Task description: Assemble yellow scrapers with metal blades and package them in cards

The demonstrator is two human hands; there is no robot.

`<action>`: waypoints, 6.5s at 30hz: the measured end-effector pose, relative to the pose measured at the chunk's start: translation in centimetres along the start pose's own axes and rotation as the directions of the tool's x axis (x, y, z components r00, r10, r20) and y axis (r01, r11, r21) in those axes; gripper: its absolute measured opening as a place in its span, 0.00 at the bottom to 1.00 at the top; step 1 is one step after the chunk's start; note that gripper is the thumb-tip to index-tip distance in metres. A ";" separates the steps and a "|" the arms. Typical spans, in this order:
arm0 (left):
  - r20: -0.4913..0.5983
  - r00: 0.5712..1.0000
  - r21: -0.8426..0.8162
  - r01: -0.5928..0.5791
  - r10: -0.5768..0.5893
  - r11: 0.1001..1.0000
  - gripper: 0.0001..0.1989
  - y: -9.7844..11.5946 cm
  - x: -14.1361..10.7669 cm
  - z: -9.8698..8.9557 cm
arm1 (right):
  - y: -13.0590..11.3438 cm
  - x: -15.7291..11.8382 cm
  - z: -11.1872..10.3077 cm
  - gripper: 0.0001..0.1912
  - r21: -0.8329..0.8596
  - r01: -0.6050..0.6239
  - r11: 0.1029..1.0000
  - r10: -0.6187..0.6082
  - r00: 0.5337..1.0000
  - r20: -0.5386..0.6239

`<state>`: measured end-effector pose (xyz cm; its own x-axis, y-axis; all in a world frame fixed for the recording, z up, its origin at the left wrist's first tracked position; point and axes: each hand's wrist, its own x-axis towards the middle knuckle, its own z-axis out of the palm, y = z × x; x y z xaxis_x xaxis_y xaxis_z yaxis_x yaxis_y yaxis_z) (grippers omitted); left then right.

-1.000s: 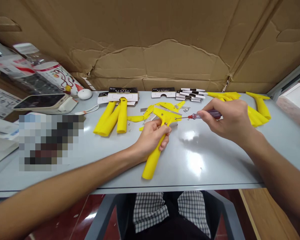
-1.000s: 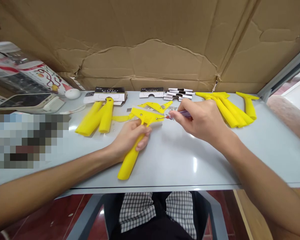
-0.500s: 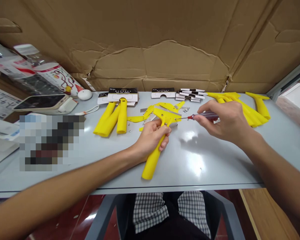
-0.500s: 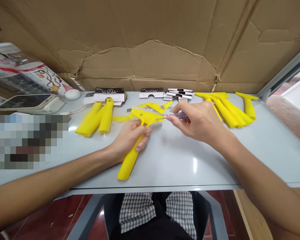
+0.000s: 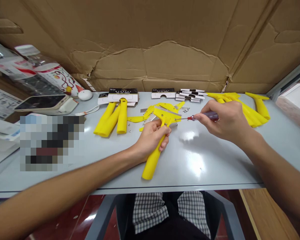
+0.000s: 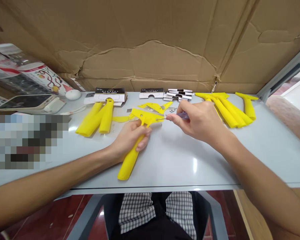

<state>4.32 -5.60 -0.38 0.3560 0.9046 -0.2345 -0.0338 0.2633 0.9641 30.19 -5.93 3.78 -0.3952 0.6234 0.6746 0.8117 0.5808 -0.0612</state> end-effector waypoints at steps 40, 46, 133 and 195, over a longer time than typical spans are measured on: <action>0.002 1.000 -0.018 -0.031 0.031 0.999 0.11 -0.1 0.0 0.1 | -0.7 0.2 -0.5 0.07 0.124 0.048 0.991 -0.061 0.993 0.097; -0.002 0.999 -0.015 -0.037 0.037 0.999 0.12 0.0 0.0 0.2 | 0.0 0.2 -0.3 0.11 0.040 0.033 0.999 -0.037 0.995 0.092; -0.010 0.995 -0.308 -0.099 0.101 0.946 0.16 -0.1 0.9 0.4 | 5.1 -0.8 3.8 0.18 -0.050 -0.034 0.998 0.052 0.901 0.431; 0.051 0.962 -0.021 -0.268 0.268 0.963 0.24 -0.4 0.2 0.6 | -0.7 -1.1 5.0 0.05 0.561 -0.311 0.767 0.210 0.948 0.238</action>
<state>4.96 -5.75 -0.71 0.3812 0.9236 0.0394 -0.1472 0.0186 0.9889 27.92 -4.44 -0.58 -0.3069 0.8379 0.4514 0.5040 0.5454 -0.6697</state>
